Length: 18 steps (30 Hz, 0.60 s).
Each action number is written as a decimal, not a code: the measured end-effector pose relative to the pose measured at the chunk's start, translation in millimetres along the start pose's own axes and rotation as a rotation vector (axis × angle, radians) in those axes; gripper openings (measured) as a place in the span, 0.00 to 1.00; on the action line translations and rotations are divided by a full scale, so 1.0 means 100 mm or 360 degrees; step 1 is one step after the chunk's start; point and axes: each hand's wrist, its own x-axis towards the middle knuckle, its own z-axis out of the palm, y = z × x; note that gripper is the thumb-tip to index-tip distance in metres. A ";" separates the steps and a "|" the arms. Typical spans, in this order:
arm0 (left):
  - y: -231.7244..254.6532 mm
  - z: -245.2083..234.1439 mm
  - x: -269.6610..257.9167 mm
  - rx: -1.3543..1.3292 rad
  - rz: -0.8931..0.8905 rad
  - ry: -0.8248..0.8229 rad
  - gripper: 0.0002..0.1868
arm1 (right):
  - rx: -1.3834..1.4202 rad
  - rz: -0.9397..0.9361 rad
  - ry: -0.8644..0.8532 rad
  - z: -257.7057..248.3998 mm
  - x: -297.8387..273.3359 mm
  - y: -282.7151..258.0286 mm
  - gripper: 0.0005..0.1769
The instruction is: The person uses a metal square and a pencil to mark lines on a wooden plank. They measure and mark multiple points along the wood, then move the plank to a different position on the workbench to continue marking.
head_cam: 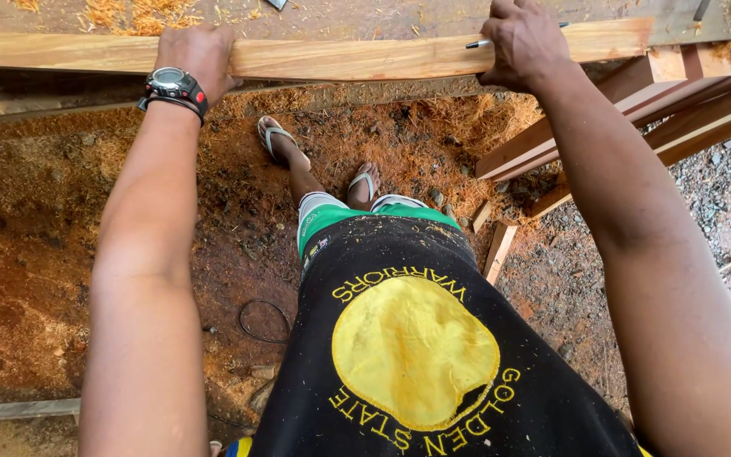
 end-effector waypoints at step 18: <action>0.03 -0.02 -0.04 0.0026 0.0003 0.0053 0.30 | -0.0112 0.0114 -0.0147 -0.18 -0.14 -0.16 0.39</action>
